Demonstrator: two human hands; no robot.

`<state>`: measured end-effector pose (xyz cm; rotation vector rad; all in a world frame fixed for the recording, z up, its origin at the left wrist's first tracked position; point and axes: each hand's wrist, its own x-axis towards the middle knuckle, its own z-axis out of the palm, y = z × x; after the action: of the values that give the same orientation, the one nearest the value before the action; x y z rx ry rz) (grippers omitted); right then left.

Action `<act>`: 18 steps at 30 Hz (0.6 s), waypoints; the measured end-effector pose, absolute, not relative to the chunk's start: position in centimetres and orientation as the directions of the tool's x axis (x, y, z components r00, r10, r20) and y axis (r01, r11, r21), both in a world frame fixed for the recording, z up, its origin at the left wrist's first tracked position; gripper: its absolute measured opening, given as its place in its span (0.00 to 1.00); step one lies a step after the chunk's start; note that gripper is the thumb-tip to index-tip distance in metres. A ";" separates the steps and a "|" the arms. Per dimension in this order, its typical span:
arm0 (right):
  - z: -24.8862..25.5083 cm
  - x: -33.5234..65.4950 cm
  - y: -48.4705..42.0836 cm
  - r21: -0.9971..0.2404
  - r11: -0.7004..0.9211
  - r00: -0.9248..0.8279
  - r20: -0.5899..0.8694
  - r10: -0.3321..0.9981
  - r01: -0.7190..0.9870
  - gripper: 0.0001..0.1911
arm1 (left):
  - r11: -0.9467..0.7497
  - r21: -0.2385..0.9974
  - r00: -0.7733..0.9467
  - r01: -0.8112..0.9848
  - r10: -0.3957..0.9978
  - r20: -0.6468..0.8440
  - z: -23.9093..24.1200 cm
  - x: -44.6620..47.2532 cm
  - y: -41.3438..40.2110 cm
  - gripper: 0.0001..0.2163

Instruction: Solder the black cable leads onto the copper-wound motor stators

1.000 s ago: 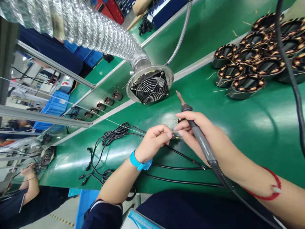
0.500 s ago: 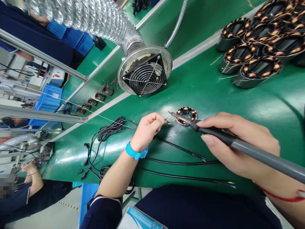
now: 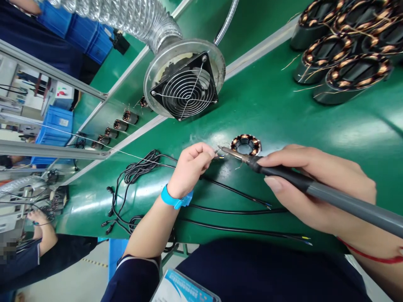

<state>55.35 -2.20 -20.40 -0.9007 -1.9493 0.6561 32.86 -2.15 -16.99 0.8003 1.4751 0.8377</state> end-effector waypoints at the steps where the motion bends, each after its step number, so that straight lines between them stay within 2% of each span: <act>1: -20.5 55.4 -2.3 -0.740 0.585 -0.356 0.477 0.804 0.332 0.07 | 0.498 0.867 -0.060 0.010 0.866 -0.497 -17.1 32.8 -2.2 0.08; 12: -21.0 55.4 -2.5 -0.810 0.507 -0.303 0.424 0.853 0.295 0.11 | 0.458 0.889 -0.047 -0.007 0.888 -0.457 -17.4 32.5 -2.4 0.07; 18: -20.3 55.3 -1.9 -0.771 0.569 -0.338 0.475 0.813 0.285 0.07 | 0.509 0.861 -0.053 0.018 0.860 -0.508 -17.1 32.7 -2.3 0.07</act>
<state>55.29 -1.95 -20.32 -0.8891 -1.8878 0.7265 32.68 -2.29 -17.08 0.8050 1.4715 0.8230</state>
